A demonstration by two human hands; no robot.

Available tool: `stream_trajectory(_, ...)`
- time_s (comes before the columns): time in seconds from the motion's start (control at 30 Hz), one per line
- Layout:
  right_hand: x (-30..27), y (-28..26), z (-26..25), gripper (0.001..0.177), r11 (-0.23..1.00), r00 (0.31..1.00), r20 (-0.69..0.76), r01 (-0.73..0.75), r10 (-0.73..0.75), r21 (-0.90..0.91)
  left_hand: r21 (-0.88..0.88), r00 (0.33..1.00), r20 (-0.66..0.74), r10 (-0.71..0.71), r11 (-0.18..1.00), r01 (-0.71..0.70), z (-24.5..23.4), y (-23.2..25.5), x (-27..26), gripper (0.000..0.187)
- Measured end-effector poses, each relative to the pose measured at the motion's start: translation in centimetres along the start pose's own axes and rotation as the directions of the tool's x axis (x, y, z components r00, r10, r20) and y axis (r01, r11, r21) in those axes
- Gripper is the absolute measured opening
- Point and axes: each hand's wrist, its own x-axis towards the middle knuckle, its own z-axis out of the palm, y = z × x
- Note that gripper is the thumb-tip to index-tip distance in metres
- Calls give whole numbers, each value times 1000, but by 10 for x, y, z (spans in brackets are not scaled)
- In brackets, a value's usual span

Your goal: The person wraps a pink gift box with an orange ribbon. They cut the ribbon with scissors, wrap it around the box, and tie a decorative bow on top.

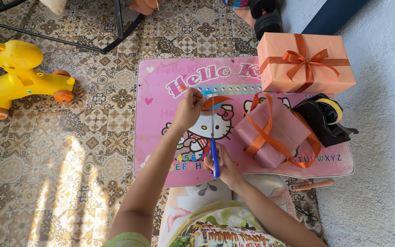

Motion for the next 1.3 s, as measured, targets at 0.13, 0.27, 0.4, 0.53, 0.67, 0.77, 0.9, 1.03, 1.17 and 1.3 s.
stream_trajectory(0.13,15,-6,8,57,997,998,19,64,-64,37,73,994,-102,45,997,-38,10,5,-14,20)
stream_trajectory(0.27,25,-8,8,63,997,1000,-4,12,-12,71,128,967,-214,141,985,-115,20,8,-24,24)
stream_trajectory(0.4,28,-8,5,63,992,999,12,34,-36,124,60,954,-257,151,988,-140,26,7,-35,26)
stream_trajectory(0.53,28,-5,0,61,992,1000,11,27,-29,125,2,966,-249,71,997,-73,28,0,-42,21)
stream_trajectory(0.67,28,-3,-7,58,986,999,37,15,-22,166,-41,985,-167,33,998,-40,23,-10,-46,22)
stream_trajectory(0.77,29,-2,-11,56,980,998,61,-6,-6,199,-161,996,-90,3,987,-18,15,-18,-47,27)
stream_trajectory(0.9,25,-1,-16,53,982,995,95,-21,4,185,-186,992,-65,-107,978,94,10,-22,-47,28)
stream_trajectory(1.03,21,-4,-17,57,996,995,102,4,-13,87,-94,985,-113,-130,988,119,9,-15,-45,30)
stream_trajectory(1.17,20,-8,-15,61,996,997,82,-10,2,91,-104,979,-81,-187,978,178,11,-7,-45,30)
stream_trajectory(1.3,22,-12,-14,67,998,997,66,-50,48,40,-175,984,-92,-154,975,136,9,-8,-44,30)
